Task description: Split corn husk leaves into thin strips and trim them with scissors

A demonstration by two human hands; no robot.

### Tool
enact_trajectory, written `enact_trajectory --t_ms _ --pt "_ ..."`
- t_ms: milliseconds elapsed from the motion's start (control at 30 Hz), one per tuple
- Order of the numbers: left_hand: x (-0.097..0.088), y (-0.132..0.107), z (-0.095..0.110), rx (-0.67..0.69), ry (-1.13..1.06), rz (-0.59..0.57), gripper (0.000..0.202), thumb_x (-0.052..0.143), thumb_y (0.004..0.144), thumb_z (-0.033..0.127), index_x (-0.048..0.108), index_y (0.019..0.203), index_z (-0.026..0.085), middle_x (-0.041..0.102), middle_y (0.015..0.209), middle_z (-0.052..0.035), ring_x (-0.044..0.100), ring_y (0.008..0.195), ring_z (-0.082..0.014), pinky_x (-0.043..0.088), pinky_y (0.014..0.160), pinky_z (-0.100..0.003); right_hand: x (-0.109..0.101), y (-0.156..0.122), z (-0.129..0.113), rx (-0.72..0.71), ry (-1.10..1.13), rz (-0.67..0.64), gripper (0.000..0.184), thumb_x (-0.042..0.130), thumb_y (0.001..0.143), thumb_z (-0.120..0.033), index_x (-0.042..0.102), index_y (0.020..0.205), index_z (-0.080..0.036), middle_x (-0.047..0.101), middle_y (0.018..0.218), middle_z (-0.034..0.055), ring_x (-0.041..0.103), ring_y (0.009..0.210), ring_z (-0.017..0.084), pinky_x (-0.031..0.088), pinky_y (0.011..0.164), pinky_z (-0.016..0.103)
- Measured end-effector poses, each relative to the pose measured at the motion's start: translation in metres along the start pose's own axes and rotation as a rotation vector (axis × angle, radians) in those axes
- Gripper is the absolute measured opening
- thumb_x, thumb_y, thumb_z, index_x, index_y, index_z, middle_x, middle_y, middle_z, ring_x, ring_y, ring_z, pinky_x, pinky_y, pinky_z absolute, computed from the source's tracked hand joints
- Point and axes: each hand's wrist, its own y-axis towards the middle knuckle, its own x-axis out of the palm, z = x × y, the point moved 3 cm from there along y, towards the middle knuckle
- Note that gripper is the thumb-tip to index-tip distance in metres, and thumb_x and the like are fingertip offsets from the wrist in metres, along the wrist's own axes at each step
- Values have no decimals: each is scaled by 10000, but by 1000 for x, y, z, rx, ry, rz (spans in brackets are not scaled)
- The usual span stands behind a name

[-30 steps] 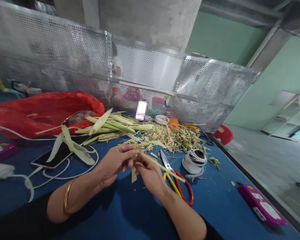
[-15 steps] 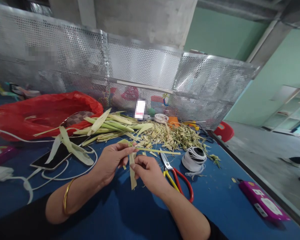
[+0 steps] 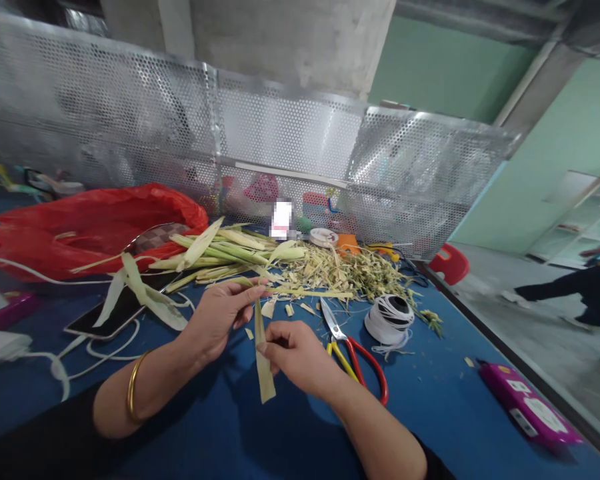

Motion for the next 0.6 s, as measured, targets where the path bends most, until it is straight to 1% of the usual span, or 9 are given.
enact_trajectory --t_ms 100,167,200,233,300,367,400,500,600 --pt "0 1 -1 3 -12 -4 244 741 674 291 704 841 117 583 495 34 347 354 -24 205 349 -160 2 0 -3 -2 13 -9 217 569 790 -297 496 622 -182 495 490 -39 483 483 109 369 524 240" --pt "-1 2 0 9 -21 3 271 744 672 307 704 859 115 650 596 1 366 367 -20 207 349 -159 2 1 -4 -11 40 8 229 578 791 -313 515 618 -176 502 502 -36 487 487 106 377 529 240" --pt "-2 2 1 15 -25 9 284 746 670 318 705 866 116 677 653 -16 375 374 -18 208 350 -159 2 2 -5 -20 66 37 223 588 788 -324 537 634 -171 523 536 -29 495 500 104 385 532 239" --pt "-2 2 2 20 -27 11 294 748 666 327 707 869 118 694 701 -28 385 381 -16 211 351 -159 0 3 -5 -33 99 85 204 601 783 -336 568 674 -167 544 578 -24 505 515 104 397 537 240" --pt "-1 1 4 19 -24 -8 299 751 660 339 713 868 127 706 749 -35 407 394 -18 222 360 -160 -5 5 -7 -71 183 225 187 638 767 -352 616 810 -171 563 634 -29 525 534 105 429 556 246" --pt "2 -1 3 -8 3 -62 277 748 659 341 722 842 134 693 709 -23 427 407 -26 236 375 -162 -12 5 -9 -122 291 384 253 669 753 -354 614 937 -189 570 648 -43 534 527 103 453 573 253" --pt "4 -3 2 -27 29 -93 263 747 660 340 726 820 132 681 676 -18 433 414 -32 240 382 -164 -15 4 -10 -147 341 444 255 671 756 -355 613 944 -192 574 646 -46 536 517 100 459 575 255" --pt "9 -7 -1 -73 90 -157 242 748 657 332 732 782 126 678 661 -24 424 431 -36 243 402 -170 -21 3 -12 -203 430 536 184 656 781 -356 627 817 -177 599 676 -28 551 510 94 461 566 251" --pt "10 -9 -2 -59 123 -135 223 758 643 326 734 743 129 683 658 -20 385 435 -36 247 422 -182 -22 4 -11 -209 426 546 204 657 781 -362 619 728 -169 595 636 -22 556 501 103 465 557 255"
